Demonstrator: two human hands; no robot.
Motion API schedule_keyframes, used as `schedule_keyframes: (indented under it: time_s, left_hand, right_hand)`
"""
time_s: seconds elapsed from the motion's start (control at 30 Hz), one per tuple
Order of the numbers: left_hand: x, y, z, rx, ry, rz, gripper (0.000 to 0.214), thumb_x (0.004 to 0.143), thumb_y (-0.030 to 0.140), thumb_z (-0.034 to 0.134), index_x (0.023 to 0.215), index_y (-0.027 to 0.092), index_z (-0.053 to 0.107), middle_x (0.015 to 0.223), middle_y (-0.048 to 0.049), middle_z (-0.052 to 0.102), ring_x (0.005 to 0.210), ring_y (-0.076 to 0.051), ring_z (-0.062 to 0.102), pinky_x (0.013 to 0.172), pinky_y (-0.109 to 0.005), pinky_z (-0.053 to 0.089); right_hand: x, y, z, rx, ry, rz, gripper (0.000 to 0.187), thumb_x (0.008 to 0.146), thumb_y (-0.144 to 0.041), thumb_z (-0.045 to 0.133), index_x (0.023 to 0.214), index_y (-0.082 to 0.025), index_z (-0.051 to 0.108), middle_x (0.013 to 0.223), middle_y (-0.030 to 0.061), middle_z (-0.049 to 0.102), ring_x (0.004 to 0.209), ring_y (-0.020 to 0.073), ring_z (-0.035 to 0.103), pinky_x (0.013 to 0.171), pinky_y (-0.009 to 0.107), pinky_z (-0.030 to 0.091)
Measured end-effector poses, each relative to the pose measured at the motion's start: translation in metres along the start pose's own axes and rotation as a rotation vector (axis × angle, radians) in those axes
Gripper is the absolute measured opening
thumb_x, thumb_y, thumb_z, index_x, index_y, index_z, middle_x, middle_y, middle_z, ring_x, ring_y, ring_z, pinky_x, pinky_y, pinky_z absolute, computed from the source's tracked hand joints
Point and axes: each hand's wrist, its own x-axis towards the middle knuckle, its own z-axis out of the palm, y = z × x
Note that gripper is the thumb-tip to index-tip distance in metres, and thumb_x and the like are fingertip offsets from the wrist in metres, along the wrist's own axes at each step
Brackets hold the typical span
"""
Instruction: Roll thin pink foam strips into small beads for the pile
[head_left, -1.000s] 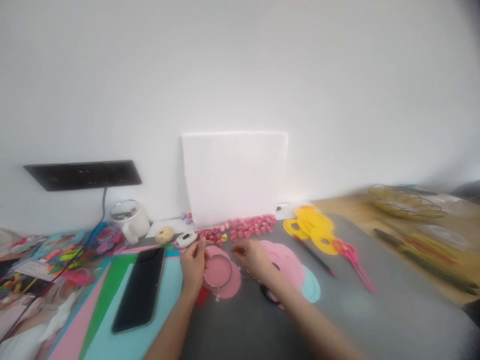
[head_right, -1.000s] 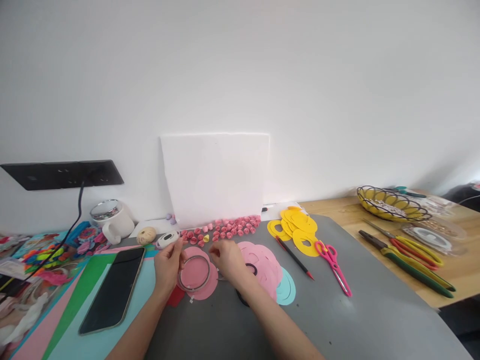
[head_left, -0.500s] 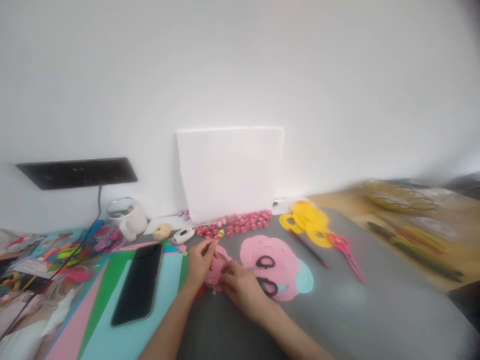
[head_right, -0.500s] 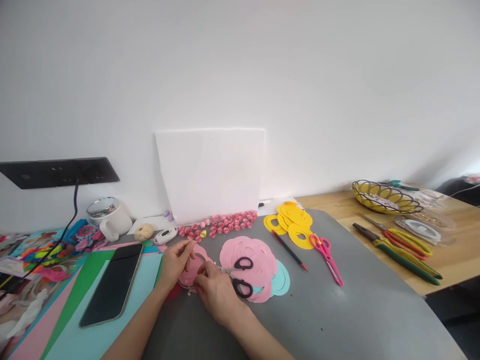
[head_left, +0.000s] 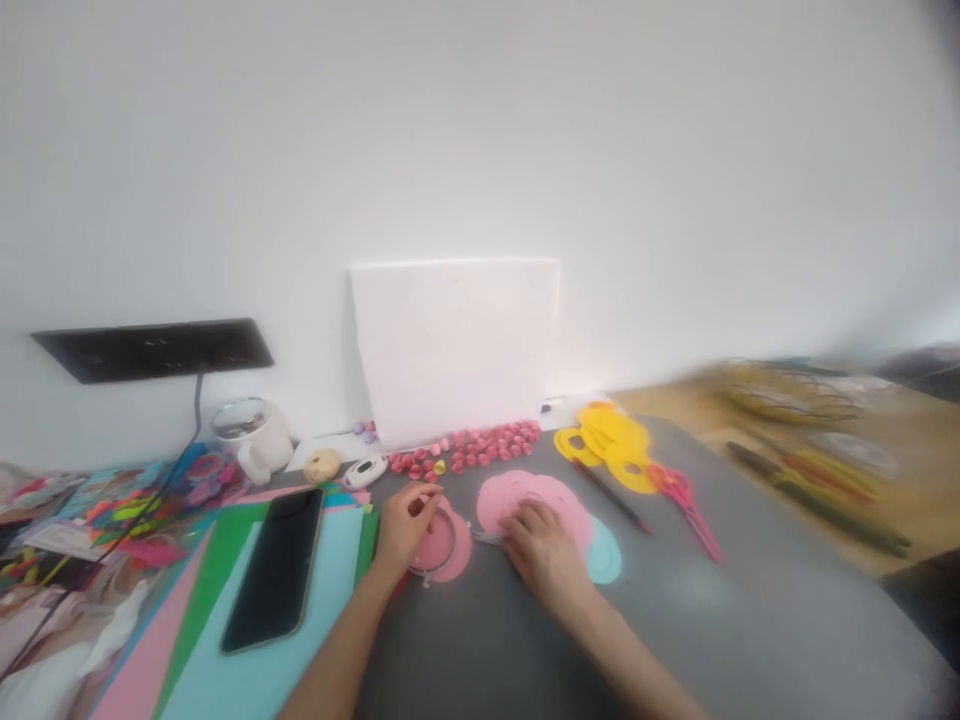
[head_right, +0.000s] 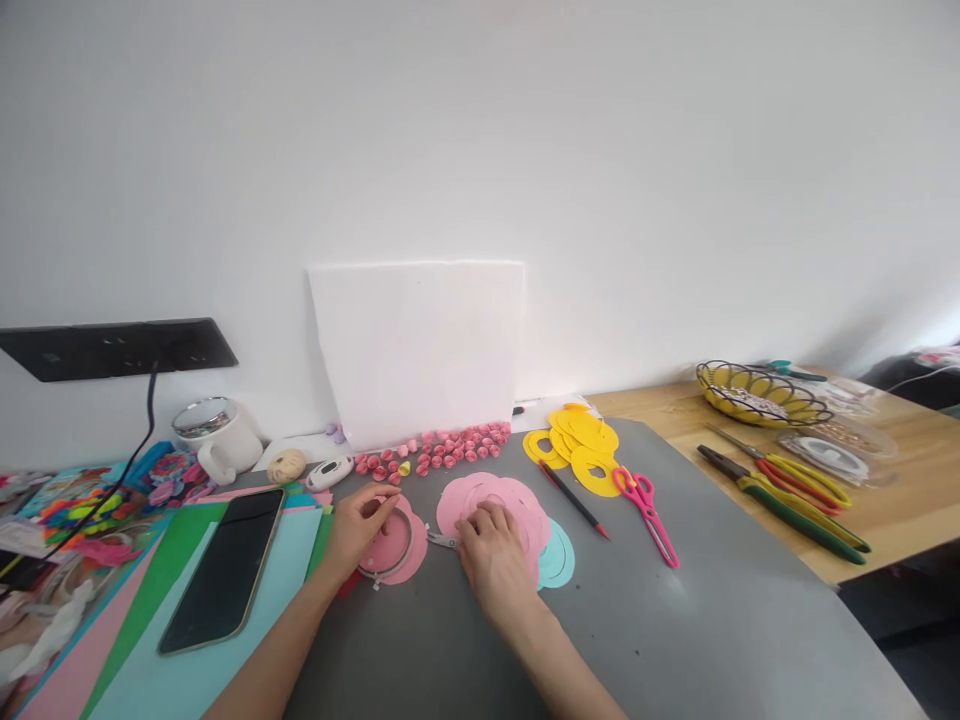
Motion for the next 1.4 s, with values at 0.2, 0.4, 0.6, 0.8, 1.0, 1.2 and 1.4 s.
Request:
schedule_keyframes:
  time_s: [0.2,0.4,0.6,0.8,1.0,1.2,1.4]
  left_hand:
    - [0.0,0.001,-0.002,0.02,-0.009,-0.024,0.022,0.071,0.035,0.06,0.077,0.017,0.07,0.065,-0.004,0.069,0.038,-0.011,0.049,0.041,-0.023,0.041]
    - [0.0,0.0,-0.001,0.016,-0.054,-0.027,0.021,0.072,0.035,0.06,0.078,0.017,0.071,0.061,-0.0028,0.067,0.037,-0.011,0.048,0.042,-0.024,0.041]
    - [0.0,-0.001,-0.001,0.002,-0.082,-0.042,0.021,0.071,0.036,0.06,0.077,0.019,0.07,0.066,-0.0034,0.069,0.039,-0.012,0.049,0.043,-0.024,0.041]
    - [0.0,0.008,-0.001,-0.041,-0.113,-0.073,0.022,0.07,0.039,0.062,0.073,0.018,0.069,0.063,-0.0029,0.067,0.039,-0.012,0.049,0.041,-0.024,0.039]
    - [-0.006,0.017,-0.004,-0.293,-0.342,-0.171,0.043,0.078,0.052,0.053,0.074,0.012,0.068,0.061,-0.0086,0.067,0.044,-0.014,0.057,0.043,-0.024,0.043]
    - [-0.008,0.016,-0.005,-0.475,-0.554,-0.293,0.054,0.074,0.061,0.053,0.085,0.009,0.067,0.074,-0.0146,0.069,0.054,-0.018,0.063,0.048,-0.027,0.047]
    - [-0.01,0.022,-0.004,-0.529,-0.648,-0.358,0.055,0.072,0.061,0.057,0.093,0.011,0.065,0.079,-0.0152,0.069,0.058,-0.021,0.066,0.052,-0.03,0.05]
  right_hand:
    - [0.021,0.016,-0.013,0.037,-0.044,0.244,0.027,0.081,-0.01,0.045,0.095,-0.019,0.067,0.095,0.0091,0.066,0.088,0.0212,0.059,0.074,0.029,0.043]
    - [0.04,0.044,-0.021,-0.012,-0.173,0.466,0.028,0.078,-0.017,0.052,0.102,-0.017,0.066,0.093,0.0107,0.068,0.089,0.0229,0.061,0.07,0.027,0.042]
    - [0.042,0.045,-0.038,0.195,-0.176,0.489,0.017,0.075,-0.022,0.055,0.084,-0.019,0.069,0.081,0.0067,0.07,0.075,0.0205,0.063,0.061,0.025,0.041]
    - [0.046,0.039,-0.081,0.344,-0.018,0.443,0.018,0.074,-0.031,0.055,0.071,-0.019,0.067,0.062,0.0031,0.065,0.056,0.0176,0.057,0.051,0.026,0.04]
    - [0.06,0.001,-0.109,0.766,0.077,0.337,0.022,0.073,-0.035,0.06,0.08,-0.016,0.068,0.077,0.0067,0.069,0.069,0.019,0.062,0.056,0.027,0.05]
    - [0.073,-0.027,-0.13,0.845,0.182,0.281,0.021,0.072,-0.037,0.064,0.078,-0.017,0.068,0.074,0.0052,0.069,0.066,0.0173,0.062,0.056,0.026,0.052]
    - [0.07,-0.033,-0.153,0.8,0.242,0.261,0.01,0.07,-0.025,0.063,0.076,-0.019,0.069,0.072,0.0024,0.069,0.064,0.0155,0.061,0.053,0.023,0.05]
